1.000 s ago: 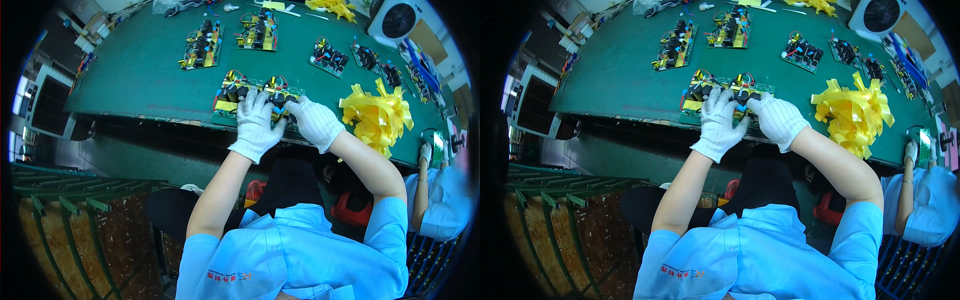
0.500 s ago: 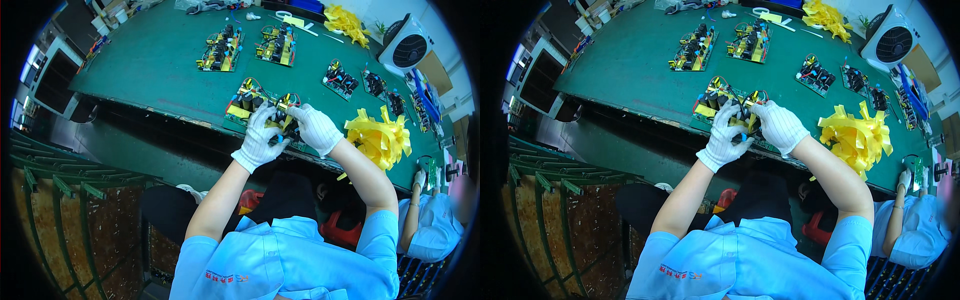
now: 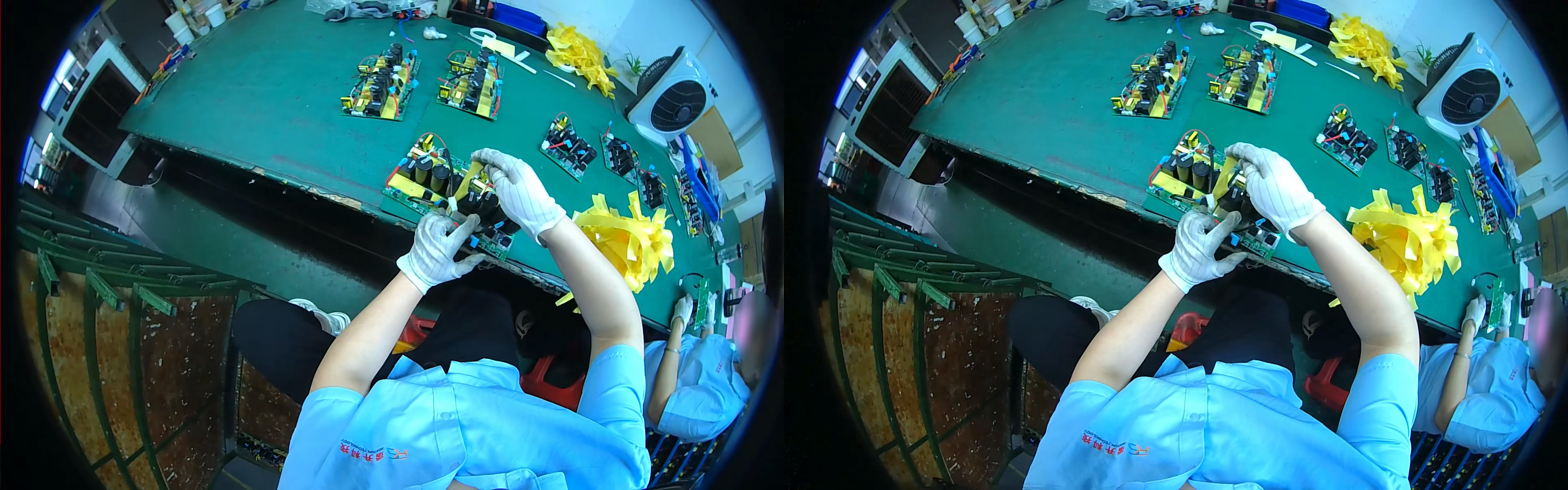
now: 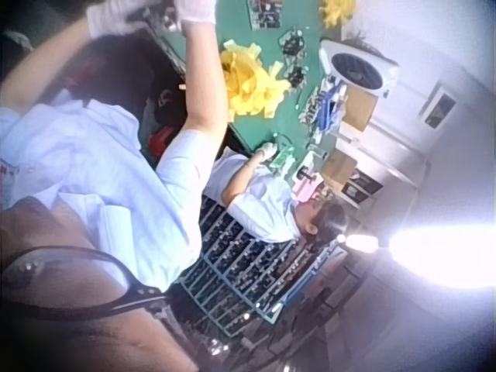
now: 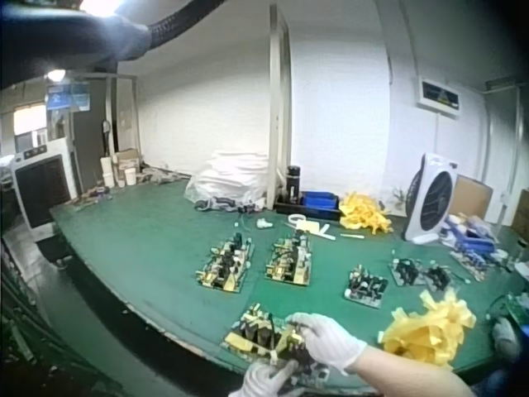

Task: Assembling and inspecting electronic components on PCB boards at a factory workstation.

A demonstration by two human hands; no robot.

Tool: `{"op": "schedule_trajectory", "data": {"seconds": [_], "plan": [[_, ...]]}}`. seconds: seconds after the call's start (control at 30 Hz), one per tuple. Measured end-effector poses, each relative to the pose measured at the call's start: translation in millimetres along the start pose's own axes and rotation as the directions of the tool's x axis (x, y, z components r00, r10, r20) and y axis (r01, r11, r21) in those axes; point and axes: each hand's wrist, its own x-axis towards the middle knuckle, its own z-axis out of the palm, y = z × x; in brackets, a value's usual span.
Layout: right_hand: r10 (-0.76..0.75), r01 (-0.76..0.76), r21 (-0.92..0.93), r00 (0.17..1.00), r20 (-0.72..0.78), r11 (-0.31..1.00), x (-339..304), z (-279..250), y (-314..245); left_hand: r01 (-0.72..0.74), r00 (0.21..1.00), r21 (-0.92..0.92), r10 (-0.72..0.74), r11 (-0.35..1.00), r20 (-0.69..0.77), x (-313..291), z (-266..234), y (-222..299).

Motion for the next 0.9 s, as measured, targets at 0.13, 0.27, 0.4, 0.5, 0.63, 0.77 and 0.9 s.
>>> {"op": "schedule_trajectory", "data": {"seconds": [0.13, 0.27, 0.4, 0.5, 0.63, 0.77, 0.9], "plan": [[-0.035, 0.036, 0.022, 0.999, -0.034, 0.999, -8.9, 2.3, -5.7, 0.096, 0.992, -0.190, -0.111, 0.977, -0.068, 5.8, -22.0, -15.9], [0.225, -0.213, 0.208, 0.974, -0.033, 0.955, -16.5, 1.3, -1.2, 0.319, 0.947, 0.247, -0.294, 0.915, -0.132, 17.3, -25.4, -39.1], [0.445, -0.385, 0.446, 0.895, -0.032, 0.808, -18.9, 0.4, 9.6, 0.268, 0.956, 0.250, -0.288, 0.930, 0.048, 16.8, -20.7, -39.9], [0.568, -0.488, 0.547, 0.823, 0.027, 0.680, -14.9, -0.1, 5.0, 0.275, 0.958, 0.123, -0.283, 0.954, 0.050, 14.4, -22.9, -36.1], [0.585, -0.507, 0.637, 0.804, 0.107, 0.580, -6.3, 2.5, -8.4, 0.266, 0.954, 0.209, -0.288, 0.941, 0.081, 17.3, -18.8, -30.3], [0.599, -0.510, 0.701, 0.787, 0.147, 0.499, 1.2, 6.6, -2.5, 0.281, 0.952, 0.173, -0.297, 0.944, 0.071, 14.1, -14.7, -34.2], [0.622, -0.472, 0.795, 0.767, 0.158, 0.380, -4.0, 0.7, 16.8, 0.291, 0.953, 0.161, -0.301, 0.943, 0.040, 15.7, -11.6, -35.6]]}}
